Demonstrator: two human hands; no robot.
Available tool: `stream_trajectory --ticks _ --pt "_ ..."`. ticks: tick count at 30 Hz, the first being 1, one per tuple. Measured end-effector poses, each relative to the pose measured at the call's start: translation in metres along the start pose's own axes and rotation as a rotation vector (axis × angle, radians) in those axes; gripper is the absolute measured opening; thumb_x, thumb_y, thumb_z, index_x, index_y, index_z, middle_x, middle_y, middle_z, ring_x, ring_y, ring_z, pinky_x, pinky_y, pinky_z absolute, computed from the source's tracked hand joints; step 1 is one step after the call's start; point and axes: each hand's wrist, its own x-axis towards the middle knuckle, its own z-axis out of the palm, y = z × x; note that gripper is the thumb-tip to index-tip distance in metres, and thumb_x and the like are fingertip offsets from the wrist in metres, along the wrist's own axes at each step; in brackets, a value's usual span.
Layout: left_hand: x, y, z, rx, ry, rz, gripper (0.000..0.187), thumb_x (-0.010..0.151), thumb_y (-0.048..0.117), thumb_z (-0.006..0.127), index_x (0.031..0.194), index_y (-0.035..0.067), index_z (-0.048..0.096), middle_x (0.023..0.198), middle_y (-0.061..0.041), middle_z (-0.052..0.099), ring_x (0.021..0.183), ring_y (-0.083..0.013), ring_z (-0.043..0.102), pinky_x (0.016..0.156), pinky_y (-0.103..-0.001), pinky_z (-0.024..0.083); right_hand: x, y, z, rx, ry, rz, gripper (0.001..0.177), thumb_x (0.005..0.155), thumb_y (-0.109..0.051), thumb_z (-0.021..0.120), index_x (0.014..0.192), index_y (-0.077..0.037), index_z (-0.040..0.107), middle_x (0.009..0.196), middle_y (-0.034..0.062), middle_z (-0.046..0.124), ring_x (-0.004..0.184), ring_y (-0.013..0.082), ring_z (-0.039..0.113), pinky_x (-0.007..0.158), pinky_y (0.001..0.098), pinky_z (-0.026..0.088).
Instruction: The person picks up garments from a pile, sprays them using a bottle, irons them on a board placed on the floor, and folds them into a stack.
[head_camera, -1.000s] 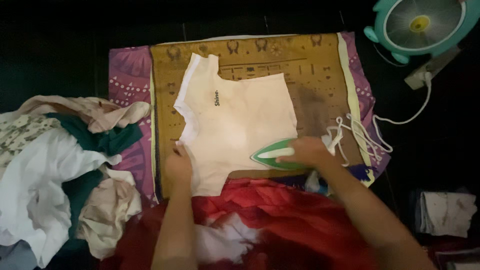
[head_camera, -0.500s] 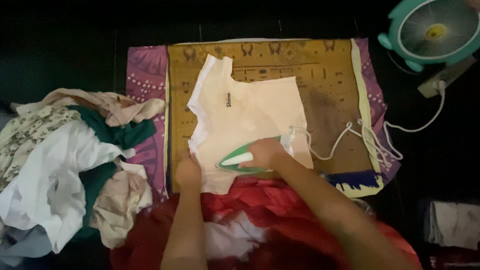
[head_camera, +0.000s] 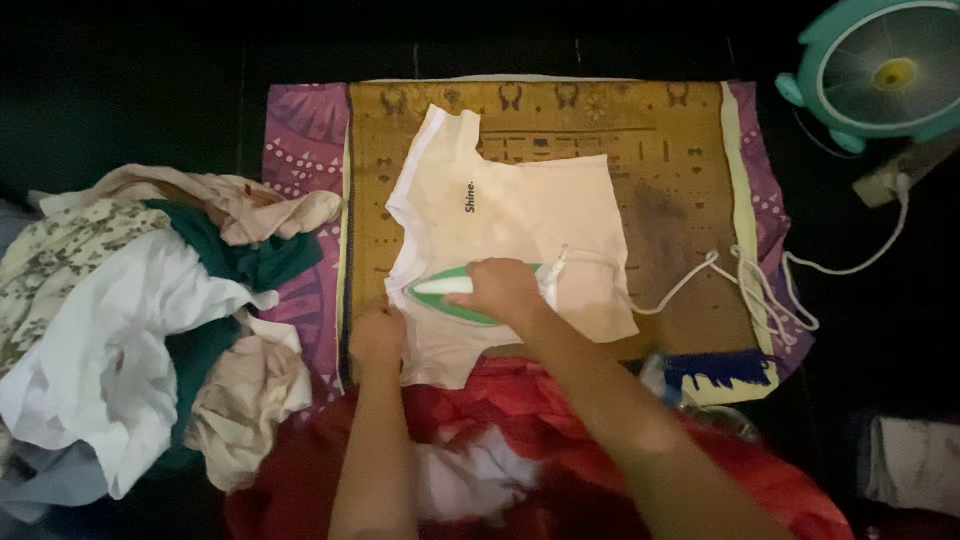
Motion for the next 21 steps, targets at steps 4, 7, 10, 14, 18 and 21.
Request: stream_trajectory --ticks 4,7,10,14,18,21 --pt "0.022 0.002 -0.008 -0.244 0.086 0.057 0.036 0.091 0.041 0.065 0.103 0.008 0.075 0.096 -0.021 0.074 0.091 -0.0424 0.071 0.079 -0.051 0.056 -0.002 0.003 -0.004 -0.005 -0.076 -0.107 0.066 0.077 -0.070 0.068 0.096 -0.008 0.077 0.093 0.0174 0.074 0.090 0.0364 0.070 0.080 0.0492 0.054" --pt "0.034 -0.004 0.001 -0.319 0.165 0.139 0.033 0.089 0.038 0.071 0.094 0.005 0.076 0.091 -0.021 0.074 0.086 -0.0417 0.072 0.077 -0.050 0.055 0.000 0.001 -0.008 -0.032 -0.177 -0.065 0.069 0.076 -0.072 0.068 0.101 -0.008 0.077 0.097 0.0181 0.074 0.093 0.0362 0.071 0.082 0.0487 0.055" --pt "0.039 -0.013 0.018 -0.310 0.190 0.106 0.033 0.088 0.034 0.073 0.088 0.001 0.074 0.086 -0.023 0.073 0.082 -0.0420 0.071 0.075 -0.051 0.054 -0.011 0.011 -0.012 -0.036 -0.245 -0.031 0.070 0.076 -0.074 0.068 0.104 -0.010 0.076 0.099 0.0178 0.074 0.095 0.0366 0.071 0.083 0.0489 0.054" --pt "0.035 -0.011 0.018 -0.265 0.246 0.101 0.030 0.092 0.029 0.072 0.090 0.000 0.072 0.089 -0.024 0.071 0.083 -0.0448 0.069 0.075 -0.052 0.054 -0.030 0.022 -0.023 0.025 -0.251 0.084 0.066 0.071 -0.073 0.067 0.110 -0.020 0.078 0.101 0.0152 0.074 0.096 0.0366 0.069 0.082 0.0489 0.054" --pt "0.019 0.020 -0.004 -0.249 0.282 -0.007 0.023 0.088 0.027 0.072 0.094 0.005 0.073 0.102 -0.022 0.069 0.092 -0.0440 0.068 0.077 -0.053 0.053 -0.029 0.036 -0.024 0.095 -0.260 0.235 0.063 0.076 -0.069 0.070 0.110 -0.017 0.076 0.099 0.0108 0.077 0.099 0.0299 0.072 0.087 0.0435 0.055" --pt "0.006 0.042 -0.024 -0.116 0.343 0.120 0.028 0.091 0.025 0.074 0.105 0.002 0.065 0.110 -0.022 0.065 0.108 -0.0430 0.064 0.093 -0.051 0.052 -0.020 0.039 -0.008 0.381 -0.087 0.291 0.054 0.089 -0.051 0.065 0.128 -0.012 0.065 0.097 0.0165 0.076 0.091 0.0323 0.076 0.085 0.0431 0.058"
